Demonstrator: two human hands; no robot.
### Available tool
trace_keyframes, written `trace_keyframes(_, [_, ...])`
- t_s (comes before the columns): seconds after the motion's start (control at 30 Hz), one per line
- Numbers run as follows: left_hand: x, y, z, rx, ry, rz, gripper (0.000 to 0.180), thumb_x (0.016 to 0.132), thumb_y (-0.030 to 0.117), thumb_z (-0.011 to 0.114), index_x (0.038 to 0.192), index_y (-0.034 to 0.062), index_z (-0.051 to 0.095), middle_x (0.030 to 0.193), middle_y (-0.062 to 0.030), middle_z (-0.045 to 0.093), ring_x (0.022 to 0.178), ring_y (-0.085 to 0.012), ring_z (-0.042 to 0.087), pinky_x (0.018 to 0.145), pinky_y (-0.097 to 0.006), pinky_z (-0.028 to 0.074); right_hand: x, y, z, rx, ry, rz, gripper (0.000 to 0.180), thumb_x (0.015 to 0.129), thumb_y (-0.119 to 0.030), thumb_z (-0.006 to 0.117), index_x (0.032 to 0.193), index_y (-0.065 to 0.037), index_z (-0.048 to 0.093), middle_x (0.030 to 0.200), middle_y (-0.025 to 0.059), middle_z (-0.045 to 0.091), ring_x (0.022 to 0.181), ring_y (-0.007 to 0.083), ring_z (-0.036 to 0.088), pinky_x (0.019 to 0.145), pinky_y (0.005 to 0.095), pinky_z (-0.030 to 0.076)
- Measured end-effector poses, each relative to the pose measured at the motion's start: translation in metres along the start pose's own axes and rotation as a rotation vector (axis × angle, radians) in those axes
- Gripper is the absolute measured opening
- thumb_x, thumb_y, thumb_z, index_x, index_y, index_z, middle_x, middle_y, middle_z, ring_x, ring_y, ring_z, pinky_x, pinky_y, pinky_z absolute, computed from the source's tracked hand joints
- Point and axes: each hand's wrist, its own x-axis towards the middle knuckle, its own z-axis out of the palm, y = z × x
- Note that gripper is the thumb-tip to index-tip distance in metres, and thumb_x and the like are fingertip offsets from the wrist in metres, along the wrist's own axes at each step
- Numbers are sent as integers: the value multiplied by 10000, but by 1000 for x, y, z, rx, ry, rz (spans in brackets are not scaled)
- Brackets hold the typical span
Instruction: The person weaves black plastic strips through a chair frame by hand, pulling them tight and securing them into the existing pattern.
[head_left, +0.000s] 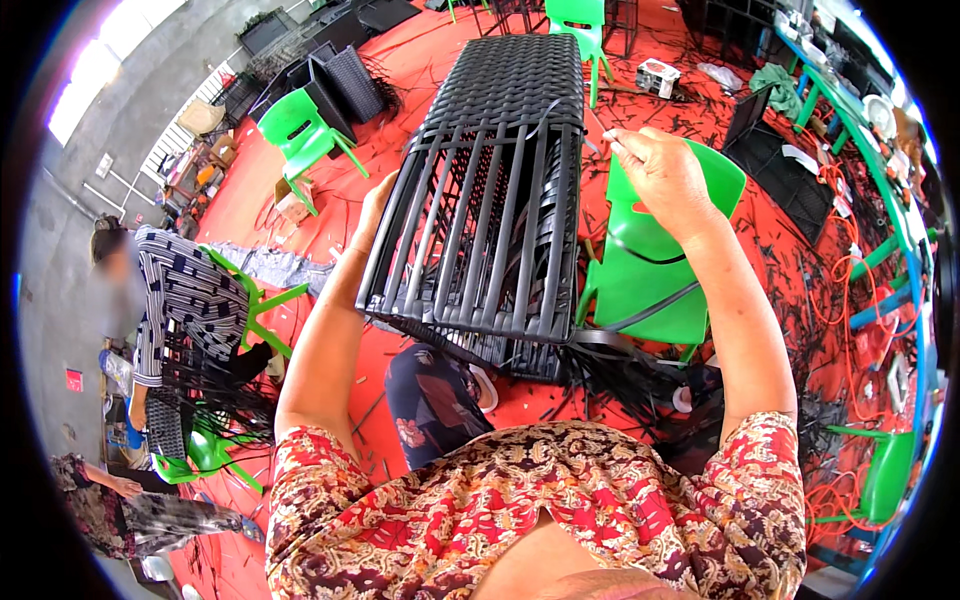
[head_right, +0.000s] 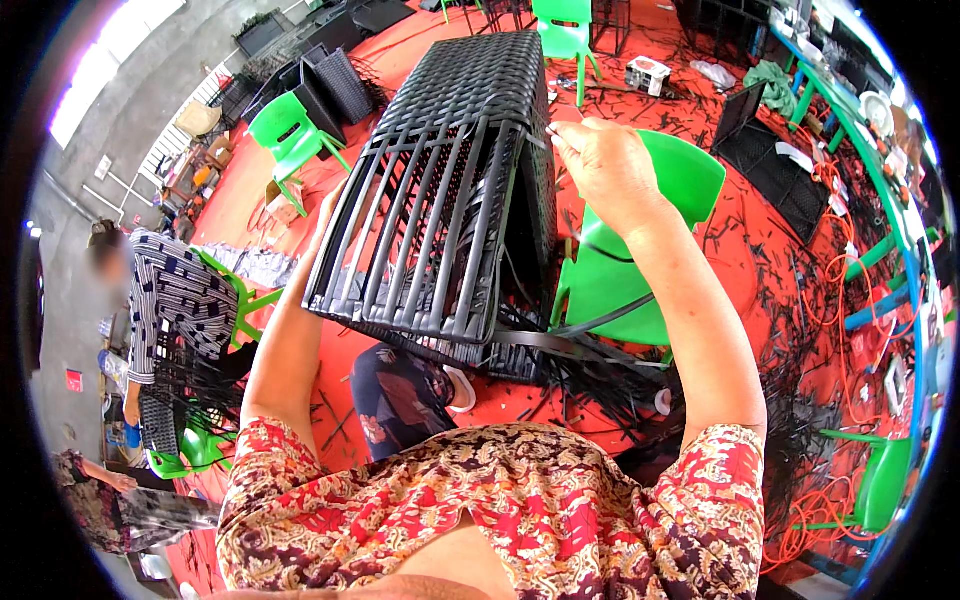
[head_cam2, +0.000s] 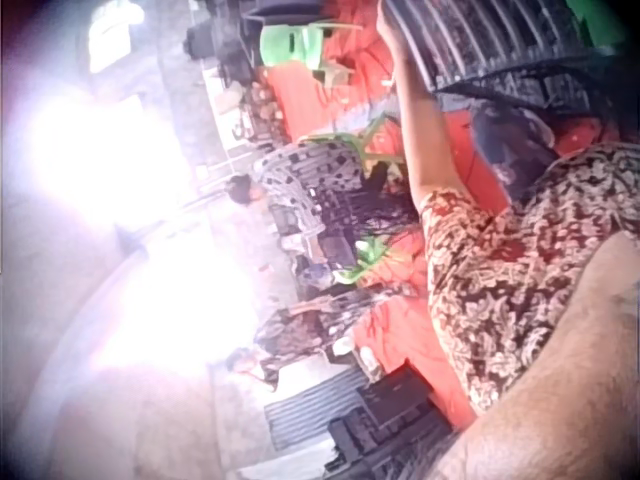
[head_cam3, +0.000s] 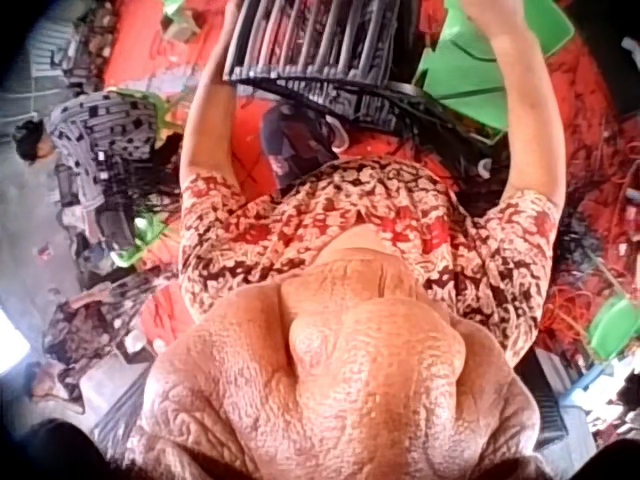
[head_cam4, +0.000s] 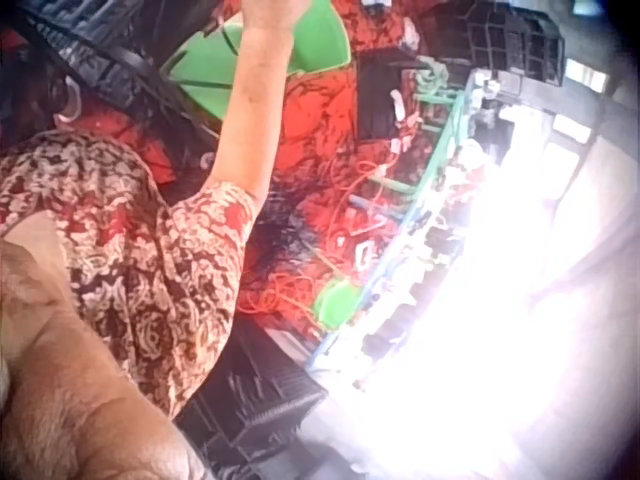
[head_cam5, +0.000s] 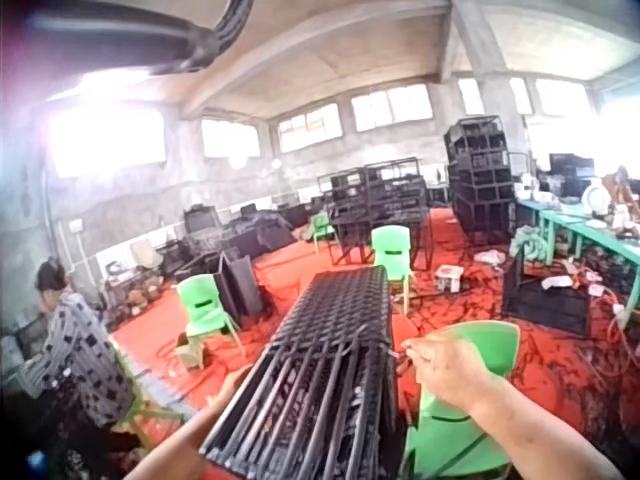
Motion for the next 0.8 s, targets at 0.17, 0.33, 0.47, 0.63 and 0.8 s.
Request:
trace_keyframes(0.17, [23,-87,-157,1531,343,253,158,768,91,576,922,62,554,816,-93,632,785,-240,630,671,-296,520,17,-25,-2,-5,-50,-39,156,815,-174,552,940,-99,605,755,112,573,754,306,564,662,411,442])
trace_keyframes(0.33, [-29,-83,-184,1599,450,-330,296,719,147,645,1010,110,602,874,-113,642,798,-241,635,655,-334,505,9,-7,-4,97,-40,3,152,806,-165,567,931,-85,596,753,109,558,722,282,560,638,380,431])
trace_keyframes(0.47, [-30,-61,-113,476,266,-96,316,795,171,565,1097,78,578,911,-89,647,765,-180,623,663,-309,496,10,-2,3,254,-79,98,206,804,-178,588,976,-70,622,750,103,554,700,246,558,639,325,436])
trace_keyframes(0.63, [10,-18,-6,-68,44,-81,220,884,177,481,1024,48,590,829,11,597,667,-70,541,555,-212,447,13,2,-3,181,-97,110,217,807,-183,586,991,-75,625,757,110,557,701,254,561,639,332,440])
trace_keyframes(0.8, [23,-25,-74,1634,348,356,137,850,185,425,831,64,486,723,-183,581,695,-367,583,595,-468,453,20,-12,3,94,-61,0,220,815,-197,561,999,-93,622,786,125,569,737,294,575,647,358,453])
